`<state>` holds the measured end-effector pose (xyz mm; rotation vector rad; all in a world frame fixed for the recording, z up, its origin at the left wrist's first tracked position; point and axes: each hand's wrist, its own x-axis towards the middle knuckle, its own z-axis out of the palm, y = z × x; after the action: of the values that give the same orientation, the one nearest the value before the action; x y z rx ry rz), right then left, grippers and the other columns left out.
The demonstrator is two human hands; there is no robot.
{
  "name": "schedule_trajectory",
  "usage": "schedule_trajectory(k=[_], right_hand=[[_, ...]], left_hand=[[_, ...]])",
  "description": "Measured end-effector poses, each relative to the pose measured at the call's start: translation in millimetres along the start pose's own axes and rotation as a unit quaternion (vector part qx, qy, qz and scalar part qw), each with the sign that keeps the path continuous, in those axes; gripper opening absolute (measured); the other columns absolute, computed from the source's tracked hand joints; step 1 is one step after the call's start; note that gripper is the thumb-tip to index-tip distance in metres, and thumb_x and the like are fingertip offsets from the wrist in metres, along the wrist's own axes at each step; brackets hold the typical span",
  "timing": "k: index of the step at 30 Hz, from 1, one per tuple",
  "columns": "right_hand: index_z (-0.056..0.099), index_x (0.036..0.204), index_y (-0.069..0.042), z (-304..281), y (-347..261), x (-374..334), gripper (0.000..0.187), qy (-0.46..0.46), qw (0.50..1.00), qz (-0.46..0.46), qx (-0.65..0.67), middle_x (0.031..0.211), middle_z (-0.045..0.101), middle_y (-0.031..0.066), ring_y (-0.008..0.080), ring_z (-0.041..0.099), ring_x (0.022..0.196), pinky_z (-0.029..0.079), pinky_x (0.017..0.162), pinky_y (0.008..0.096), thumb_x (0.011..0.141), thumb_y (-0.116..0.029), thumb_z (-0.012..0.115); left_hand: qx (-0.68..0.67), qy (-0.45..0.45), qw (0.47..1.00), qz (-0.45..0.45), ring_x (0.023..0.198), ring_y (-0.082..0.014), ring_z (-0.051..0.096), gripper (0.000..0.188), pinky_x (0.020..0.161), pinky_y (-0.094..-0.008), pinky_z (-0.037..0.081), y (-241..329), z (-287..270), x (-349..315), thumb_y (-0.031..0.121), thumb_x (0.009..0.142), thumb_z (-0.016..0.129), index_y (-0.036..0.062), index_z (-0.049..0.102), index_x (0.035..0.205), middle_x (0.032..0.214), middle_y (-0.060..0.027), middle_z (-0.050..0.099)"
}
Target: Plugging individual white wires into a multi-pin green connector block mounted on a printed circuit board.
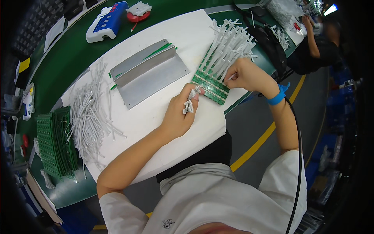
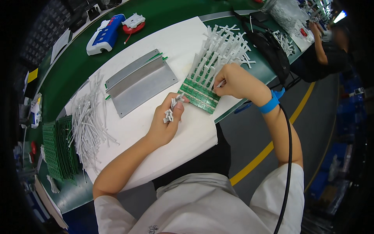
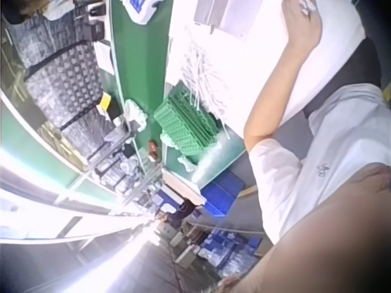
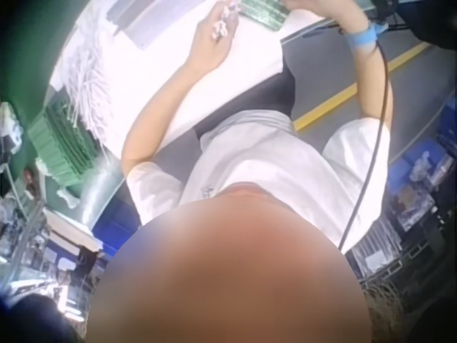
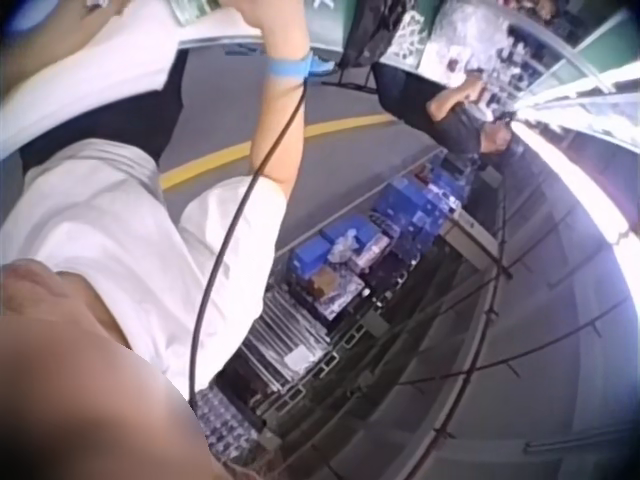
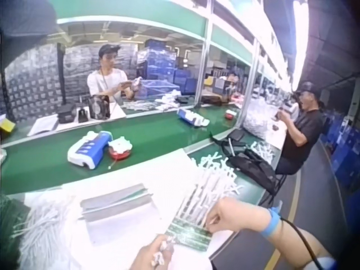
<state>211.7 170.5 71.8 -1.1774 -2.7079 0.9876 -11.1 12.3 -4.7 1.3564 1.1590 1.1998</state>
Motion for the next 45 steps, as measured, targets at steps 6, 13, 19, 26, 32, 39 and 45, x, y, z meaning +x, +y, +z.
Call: schedule_trajectory(k=[6,13,19,26,32,39,45], right_hand=[[0.076,0.089,0.003,3,-2,-11,0.016,0.025,1.000,-0.007,-0.008,0.070,0.068,0.0113,0.0202,0.062,0.058,0.051,0.059,0.0310,0.076,-0.007,0.076],[0.054,0.135,-0.001,76,-3,-58,0.056,0.414,0.885,-0.033,0.209,0.106,0.059,0.0078,0.0145,0.058,0.086,0.050,0.076,0.0276,0.086,-0.009,0.080],[0.058,0.105,-0.005,122,41,-57,0.040,0.436,0.883,-0.172,0.043,0.116,0.065,0.0156,0.0313,0.064,0.103,0.052,0.086,0.0379,0.075,-0.011,0.083],[0.058,0.092,-0.008,121,44,-45,0.030,0.447,0.853,-0.243,-0.120,0.115,0.071,0.0119,0.0333,0.066,0.108,0.053,0.085,0.0408,0.083,-0.030,0.077],[0.060,0.087,-0.007,131,52,-37,0.033,0.486,0.833,-0.242,-0.110,0.107,0.073,0.0120,0.0344,0.069,0.102,0.056,0.081,0.0405,0.090,-0.040,0.065],[0.064,0.085,-0.004,122,47,-39,0.031,0.461,0.839,-0.251,-0.141,0.106,0.071,0.0128,0.0333,0.069,0.101,0.057,0.081,0.0410,0.087,-0.035,0.062],[0.064,0.084,-0.003,117,46,-42,0.028,0.429,0.850,-0.252,-0.170,0.112,0.069,0.0139,0.0337,0.065,0.105,0.051,0.097,0.0495,0.081,-0.030,0.062]], left_hand=[[0.026,0.002,1.000,0.013,0.062,-0.0047,0.042,0.011,0.056,-0.0266,0.035,13,4,2,0.014,0.103,0.063,0.0046,0.059,0.099,0.069,0.0012,0.052],[0.213,-0.025,0.952,0.218,0.061,-0.0243,0.051,0.024,0.057,-0.0334,0.041,-2,-10,10,0.008,0.091,0.074,0.0039,0.052,0.083,0.075,-0.0101,0.053],[0.392,-0.086,0.853,0.333,0.081,-0.0253,0.067,0.019,0.069,-0.0370,0.051,5,2,35,0.006,0.076,0.072,0.0074,0.058,0.089,0.114,-0.0079,0.065],[0.507,-0.125,0.782,0.341,0.070,-0.0177,0.069,0.008,0.070,-0.0348,0.052,-3,16,44,0.016,0.082,0.066,0.0104,0.061,0.084,0.132,-0.0082,0.066],[0.508,-0.129,0.795,0.305,0.072,-0.0190,0.068,0.016,0.069,-0.0348,0.050,0,21,45,0.011,0.076,0.070,0.0080,0.059,0.087,0.140,-0.0087,0.064],[0.509,-0.136,0.800,0.287,0.073,-0.0192,0.068,0.017,0.070,-0.0355,0.050,0,24,44,0.008,0.075,0.070,0.0070,0.060,0.088,0.141,-0.0108,0.064],[0.503,-0.111,0.806,0.291,0.073,-0.0195,0.067,0.016,0.071,-0.0350,0.050,-1,32,41,0.008,0.075,0.069,0.0049,0.059,0.088,0.141,-0.0128,0.063]])
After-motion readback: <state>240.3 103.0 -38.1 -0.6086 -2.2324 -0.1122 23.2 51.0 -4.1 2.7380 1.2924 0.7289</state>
